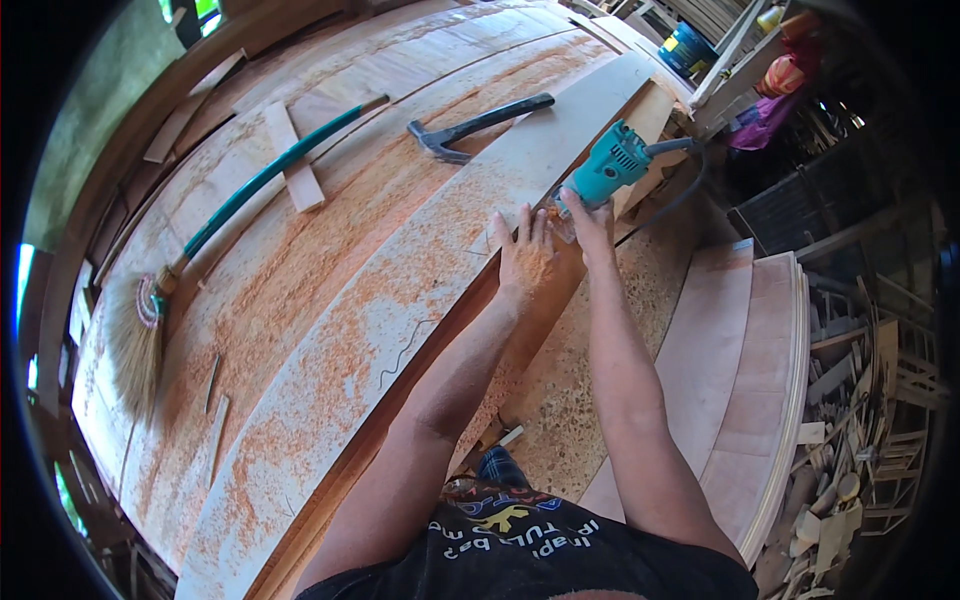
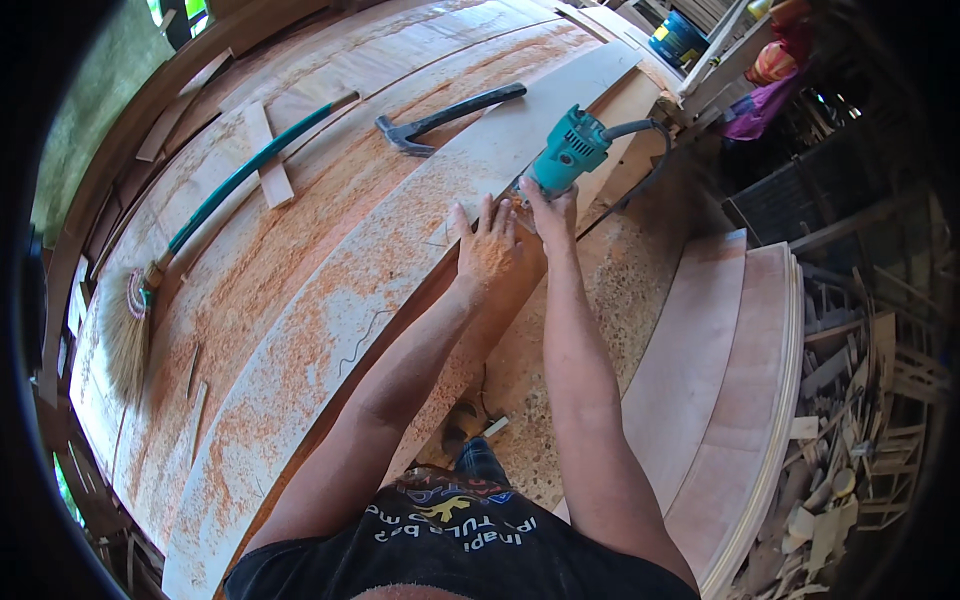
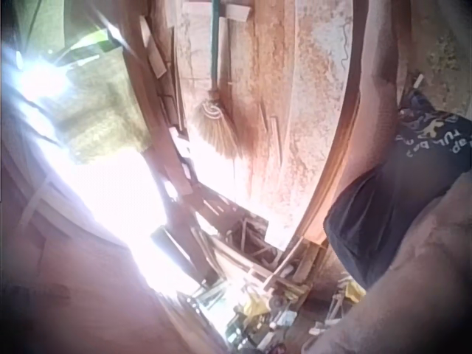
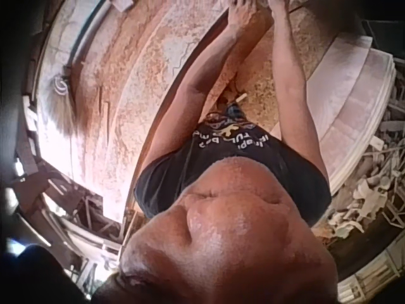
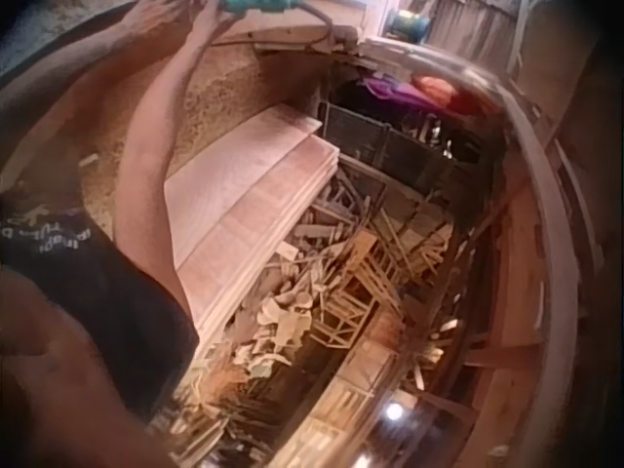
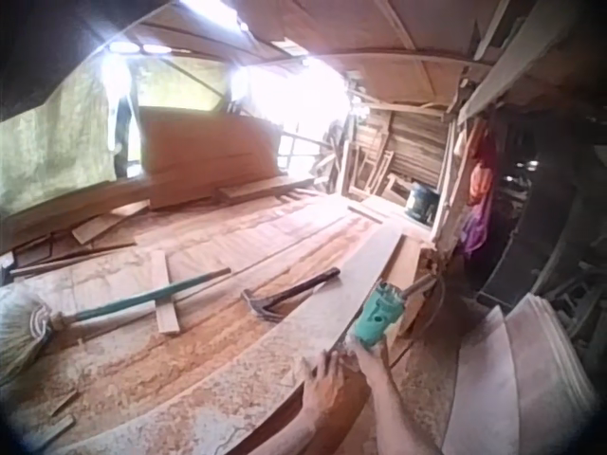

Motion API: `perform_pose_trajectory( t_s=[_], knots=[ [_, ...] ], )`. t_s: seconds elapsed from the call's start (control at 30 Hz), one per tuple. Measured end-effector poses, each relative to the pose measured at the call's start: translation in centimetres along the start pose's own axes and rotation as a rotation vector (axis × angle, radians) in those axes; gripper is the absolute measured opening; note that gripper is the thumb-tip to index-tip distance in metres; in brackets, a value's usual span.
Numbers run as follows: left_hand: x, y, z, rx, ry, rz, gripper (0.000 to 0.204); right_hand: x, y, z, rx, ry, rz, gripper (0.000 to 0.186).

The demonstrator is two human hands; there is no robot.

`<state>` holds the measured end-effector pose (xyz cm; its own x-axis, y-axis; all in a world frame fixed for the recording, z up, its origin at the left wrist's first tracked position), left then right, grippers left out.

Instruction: The person uses a handheld power router to shape the edge of a wooden board, guiding the tool along the wood while stabilizing the piece by hand on a workbench.

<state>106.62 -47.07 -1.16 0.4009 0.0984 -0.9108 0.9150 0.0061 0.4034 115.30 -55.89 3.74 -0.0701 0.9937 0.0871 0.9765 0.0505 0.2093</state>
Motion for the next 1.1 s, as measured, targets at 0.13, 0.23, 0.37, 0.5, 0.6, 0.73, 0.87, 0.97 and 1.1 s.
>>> perform_pose_trajectory(
  t_s=[0.13, 0.23, 0.37, 0.5, 0.6, 0.73, 0.87, 0.97, 1.1],
  knots=[
    [-0.1, 0.4, 0.5, 0.009, 0.001, -0.003, 0.059, -0.3, 0.1, -0.2, 0.021, 0.046, 0.009, 0.062],
    [0.2, 1.0, 0.8, 0.024, -0.003, -0.01, 0.059, -1.1, 0.9, 0.4, 0.034, 0.015, 0.041, 0.063],
    [0.6, 1.3, 0.8, 0.015, -0.013, -0.015, 0.058, -1.2, 1.8, 0.8, -0.012, 0.005, -0.009, 0.075],
    [0.8, 2.0, 0.9, 0.012, 0.012, 0.001, 0.058, -1.3, 2.2, 0.8, 0.002, -0.005, -0.003, 0.075],
    [0.9, 2.5, 1.0, 0.014, 0.031, 0.006, 0.058, -1.5, 2.8, 0.7, -0.035, -0.033, 0.018, 0.073],
    [1.2, 2.8, 0.9, 0.036, 0.044, 0.016, 0.058, -1.3, 2.9, 0.9, 0.039, 0.03, 0.009, 0.073],
    [1.6, 3.3, 1.3, 0.048, 0.015, -0.016, 0.058, -1.6, 3.1, 0.8, 0.024, 0.019, 0.055, 0.074],
    [1.6, 3.6, 1.4, 0.07, 0.007, -0.033, 0.057, -2.2, 3.8, 1.4, -0.024, 0.009, 0.091, 0.074],
    [1.4, 4.0, 1.8, 0.072, 0.013, -0.035, 0.055, -3.0, 4.3, 1.6, -0.044, -0.075, 0.11, 0.079]
  ],
)
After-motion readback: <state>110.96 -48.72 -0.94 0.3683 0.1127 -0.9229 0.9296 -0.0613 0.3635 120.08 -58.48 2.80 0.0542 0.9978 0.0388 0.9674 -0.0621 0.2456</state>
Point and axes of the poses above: each hand's wrist, its own y-axis towards the middle knuckle, its own x-axis out of the palm, z = x × y, the point moved 6 cm from there along y, towards the middle knuckle, and after that the axes turned 13 degrees about y, right-handed, at the moved point
